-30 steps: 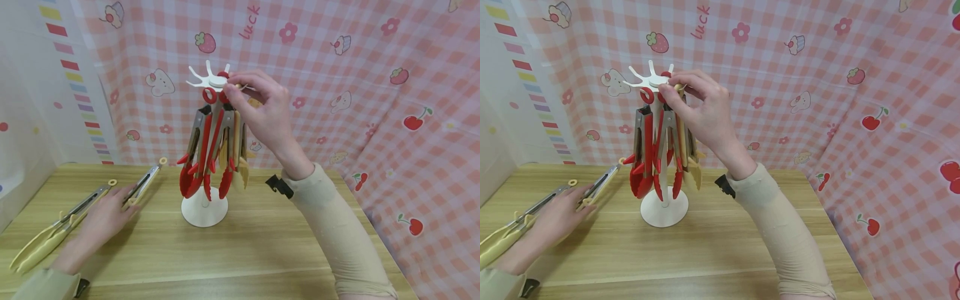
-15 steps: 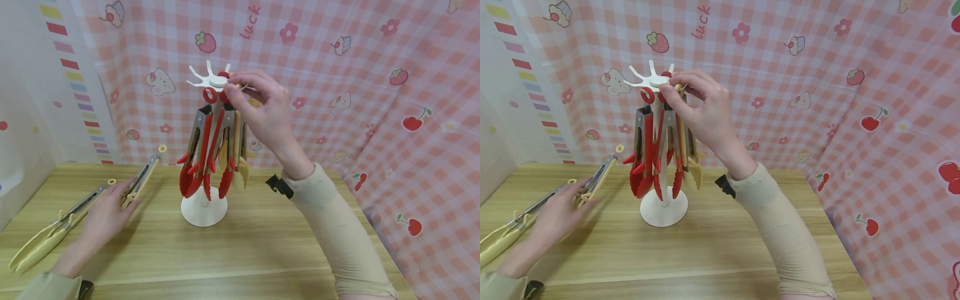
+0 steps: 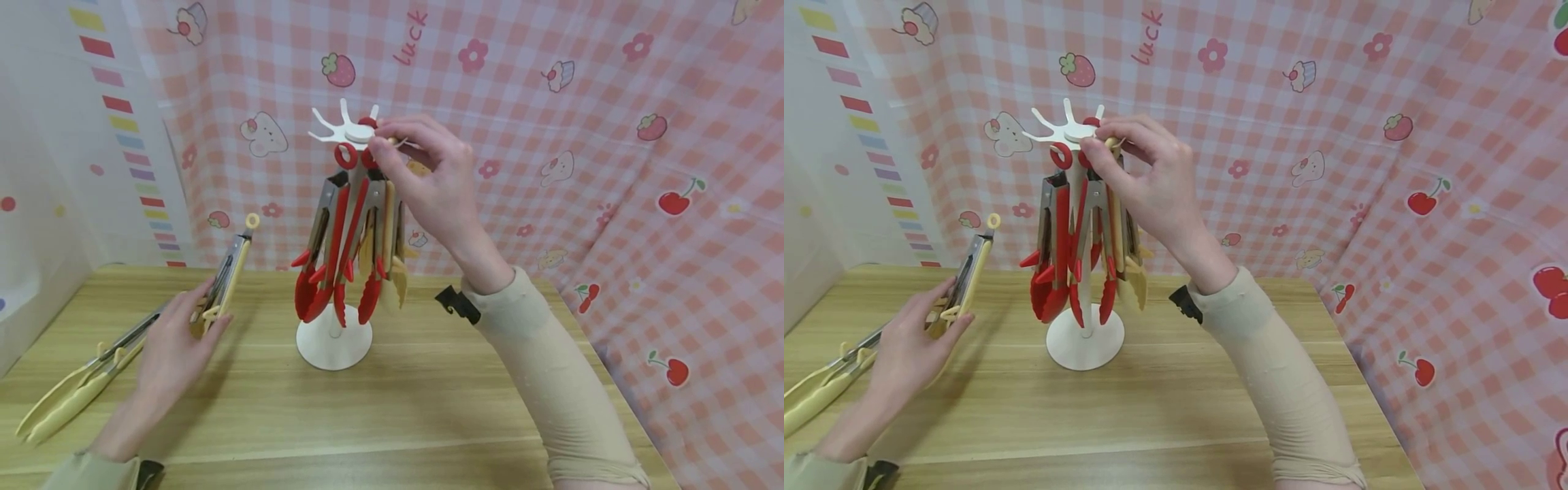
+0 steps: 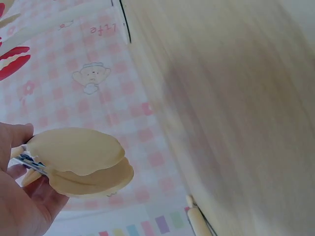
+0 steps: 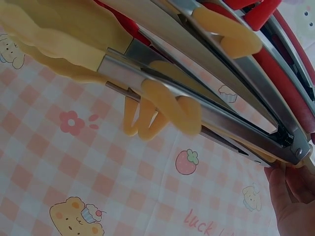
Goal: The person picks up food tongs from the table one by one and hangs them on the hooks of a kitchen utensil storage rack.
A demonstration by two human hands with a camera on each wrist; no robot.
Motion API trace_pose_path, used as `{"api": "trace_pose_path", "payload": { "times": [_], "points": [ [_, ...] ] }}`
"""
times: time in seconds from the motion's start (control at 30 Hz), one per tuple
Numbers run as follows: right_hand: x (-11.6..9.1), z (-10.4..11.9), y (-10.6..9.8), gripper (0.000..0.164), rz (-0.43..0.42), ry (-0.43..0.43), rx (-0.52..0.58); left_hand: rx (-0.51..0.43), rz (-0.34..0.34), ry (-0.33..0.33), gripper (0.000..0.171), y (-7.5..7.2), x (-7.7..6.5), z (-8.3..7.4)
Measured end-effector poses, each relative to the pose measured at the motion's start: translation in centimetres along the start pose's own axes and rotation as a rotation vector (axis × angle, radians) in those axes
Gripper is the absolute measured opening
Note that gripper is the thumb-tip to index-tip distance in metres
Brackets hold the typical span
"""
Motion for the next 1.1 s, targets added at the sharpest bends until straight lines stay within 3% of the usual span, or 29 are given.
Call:
{"api": "trace_pose_path", "payload": {
  "times": [0.47,1.1],
  "points": [
    [-0.2,-0.1,-0.1,0.019,-0.007,0.012,0.004,-0.085,-0.140,0.081,0.071,-0.6,0.1,-1.7],
    [-0.1,0.0,0.0,0.021,0.002,0.010,-0.021,-0.143,-0.206,0.190,0.076,-1.3,0.3,-3.9]
  ]
}}
Point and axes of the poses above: each hand's wrist, its own x-axis towards the middle knuckle, its own y-axis out of the palm, z = x × y, the point moved 3 cm from there along x, towards the middle knuckle, and after that the axes turned 13 degrees about z, right-handed, at the moved point
